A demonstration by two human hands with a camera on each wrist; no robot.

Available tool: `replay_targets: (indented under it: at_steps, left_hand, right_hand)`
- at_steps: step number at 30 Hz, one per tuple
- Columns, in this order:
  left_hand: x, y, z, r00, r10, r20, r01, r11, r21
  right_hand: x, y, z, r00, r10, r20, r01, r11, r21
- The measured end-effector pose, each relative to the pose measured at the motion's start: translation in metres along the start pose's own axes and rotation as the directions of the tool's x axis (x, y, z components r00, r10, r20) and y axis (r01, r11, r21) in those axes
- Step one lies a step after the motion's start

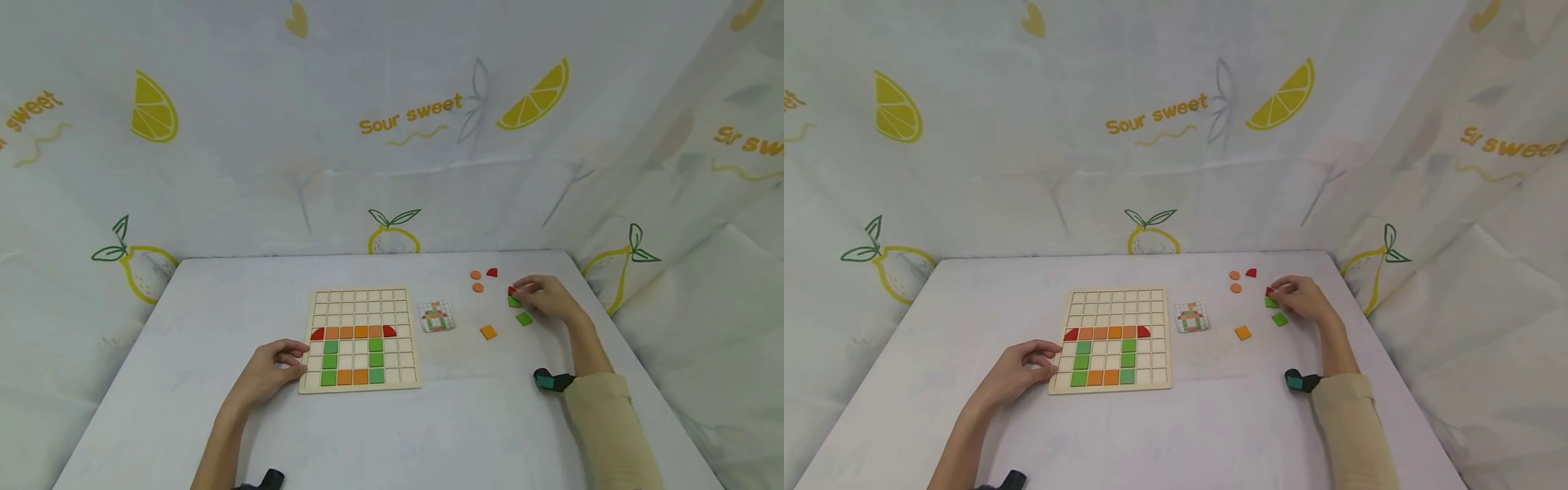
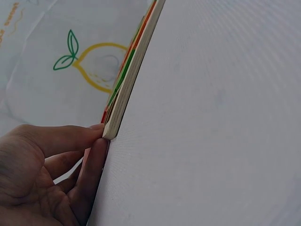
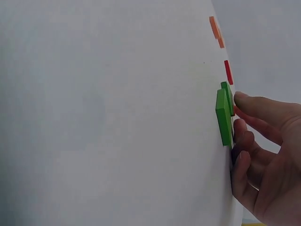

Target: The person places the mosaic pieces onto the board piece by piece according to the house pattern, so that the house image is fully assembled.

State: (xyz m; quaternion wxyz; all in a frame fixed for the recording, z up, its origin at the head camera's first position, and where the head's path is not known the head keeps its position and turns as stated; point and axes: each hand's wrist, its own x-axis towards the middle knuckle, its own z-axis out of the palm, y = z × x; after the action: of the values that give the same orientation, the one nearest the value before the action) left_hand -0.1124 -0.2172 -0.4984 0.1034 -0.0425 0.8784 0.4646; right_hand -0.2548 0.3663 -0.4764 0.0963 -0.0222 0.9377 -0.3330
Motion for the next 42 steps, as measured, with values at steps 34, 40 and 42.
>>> replay_targets:
  at_steps: [34,40,42]
  left_hand:
    - [-0.002,0.0,-0.002,1.0,-0.008,0.008,0.008,1.0,-0.011]
    - [-0.001,0.0,-0.001,1.0,-0.003,0.003,0.003,1.0,-0.013]
    - [-0.001,0.001,0.0,1.0,-0.001,0.004,0.001,1.0,-0.015]
  right_hand:
    - [0.053,-0.028,0.023,0.994,0.091,-0.056,-0.09,0.996,0.018]
    - [0.052,-0.027,0.02,0.993,0.107,-0.047,-0.105,0.994,0.039]
    - [0.05,-0.027,0.019,0.993,0.105,-0.054,-0.103,0.994,0.036]
